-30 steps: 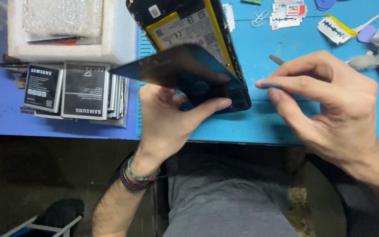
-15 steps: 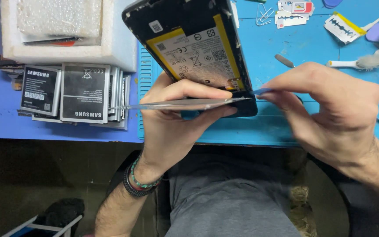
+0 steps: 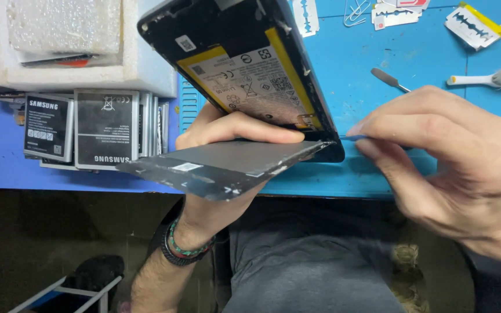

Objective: Using a metal pry tool to separate and remove the back cover of a smartphone at a repair station.

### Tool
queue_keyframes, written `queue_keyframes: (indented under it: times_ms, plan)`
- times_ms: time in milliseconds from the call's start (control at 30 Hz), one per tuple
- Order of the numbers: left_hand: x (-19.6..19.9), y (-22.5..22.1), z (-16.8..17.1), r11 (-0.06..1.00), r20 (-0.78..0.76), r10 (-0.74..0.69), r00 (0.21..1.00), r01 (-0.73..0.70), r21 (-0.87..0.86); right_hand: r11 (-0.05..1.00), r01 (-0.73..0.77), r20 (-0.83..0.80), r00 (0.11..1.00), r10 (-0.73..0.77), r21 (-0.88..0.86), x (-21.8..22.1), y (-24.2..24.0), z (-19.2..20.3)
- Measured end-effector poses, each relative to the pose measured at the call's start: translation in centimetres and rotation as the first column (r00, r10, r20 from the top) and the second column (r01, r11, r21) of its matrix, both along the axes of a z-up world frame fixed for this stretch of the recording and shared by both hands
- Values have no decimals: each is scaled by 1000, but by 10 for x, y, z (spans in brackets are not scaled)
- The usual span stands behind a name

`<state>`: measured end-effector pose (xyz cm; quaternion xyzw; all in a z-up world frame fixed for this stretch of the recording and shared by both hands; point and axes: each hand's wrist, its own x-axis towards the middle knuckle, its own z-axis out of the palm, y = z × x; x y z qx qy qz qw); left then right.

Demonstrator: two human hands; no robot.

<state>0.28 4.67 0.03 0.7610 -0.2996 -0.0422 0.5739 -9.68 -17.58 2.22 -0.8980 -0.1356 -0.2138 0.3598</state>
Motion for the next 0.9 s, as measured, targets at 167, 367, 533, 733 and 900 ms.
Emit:
queue_keyframes:
  times_ms: [167, 367, 533, 733, 900]
  plan:
    - [-4, -2, 2, 999, 13, 25, 1000, -25, 39, 998, -33, 12, 999, 34, -52, 4, 2, 3]
    - [-14, -15, 6, 996, -21, -40, 999, 38, -85, 995, 43, -121, 991, -54, -95, -3, -11, -4]
    - [-10, -18, 15, 988, 147, -153, 977, 148, 42, 996, 18, -164, 986, -33, -91, -5, -20, -8]
    - [-9, -19, 8, 993, 154, -114, 982, 109, 41, 993, 63, -115, 991, -74, -98, -7, -22, -21]
    - [-6, -24, 6, 997, 139, -71, 988, 68, 27, 991, 105, -123, 986, -115, -89, -11, -21, -25]
